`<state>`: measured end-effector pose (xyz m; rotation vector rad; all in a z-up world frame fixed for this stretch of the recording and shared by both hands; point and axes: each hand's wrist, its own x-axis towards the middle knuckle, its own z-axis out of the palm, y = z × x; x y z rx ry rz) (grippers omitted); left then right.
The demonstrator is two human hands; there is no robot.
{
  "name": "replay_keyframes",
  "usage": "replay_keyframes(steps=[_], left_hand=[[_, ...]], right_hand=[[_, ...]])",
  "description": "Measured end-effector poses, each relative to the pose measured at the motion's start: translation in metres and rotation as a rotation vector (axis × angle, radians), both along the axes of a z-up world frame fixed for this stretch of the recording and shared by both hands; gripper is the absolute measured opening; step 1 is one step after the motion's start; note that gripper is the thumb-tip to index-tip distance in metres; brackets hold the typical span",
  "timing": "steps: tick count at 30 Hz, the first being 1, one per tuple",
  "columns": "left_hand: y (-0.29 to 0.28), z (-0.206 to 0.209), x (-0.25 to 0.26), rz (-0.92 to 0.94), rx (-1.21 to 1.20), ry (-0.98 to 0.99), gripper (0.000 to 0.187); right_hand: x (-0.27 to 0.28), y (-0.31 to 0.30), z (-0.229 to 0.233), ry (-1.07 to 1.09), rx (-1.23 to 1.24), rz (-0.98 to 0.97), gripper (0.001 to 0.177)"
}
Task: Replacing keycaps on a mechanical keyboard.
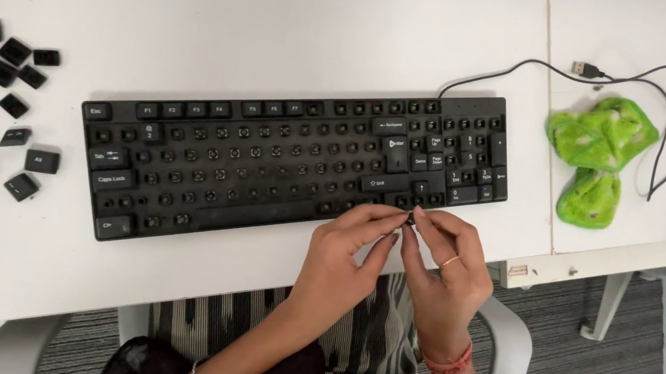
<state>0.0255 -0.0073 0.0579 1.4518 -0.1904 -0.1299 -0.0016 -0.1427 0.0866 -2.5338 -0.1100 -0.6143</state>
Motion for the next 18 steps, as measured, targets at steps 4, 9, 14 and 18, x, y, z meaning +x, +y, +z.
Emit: replay_keyframes(steps=[4,9,14,18], left_hand=[[-0.006,-0.004,0.004,-0.016,-0.001,-0.026,0.028],[-0.013,-0.007,0.008,-0.056,-0.054,-0.016,0.029],[-0.019,-0.001,0.005,-0.022,-0.045,-0.214,0.044],[-0.016,-0.005,-0.005,-0.003,-0.013,-0.294,0.04]], right_hand=[[0.0,-0.006,-0.004,-0.014,-0.065,-0.035,0.035],[0.004,-0.014,-0.002,0.025,-0.096,-0.06,0.033],[0.018,-0.043,-0.011,-0.051,0.023,-0.174,0.029],[0.036,-0.066,-0.014,0.02,-0.07,-0.266,0.023]])
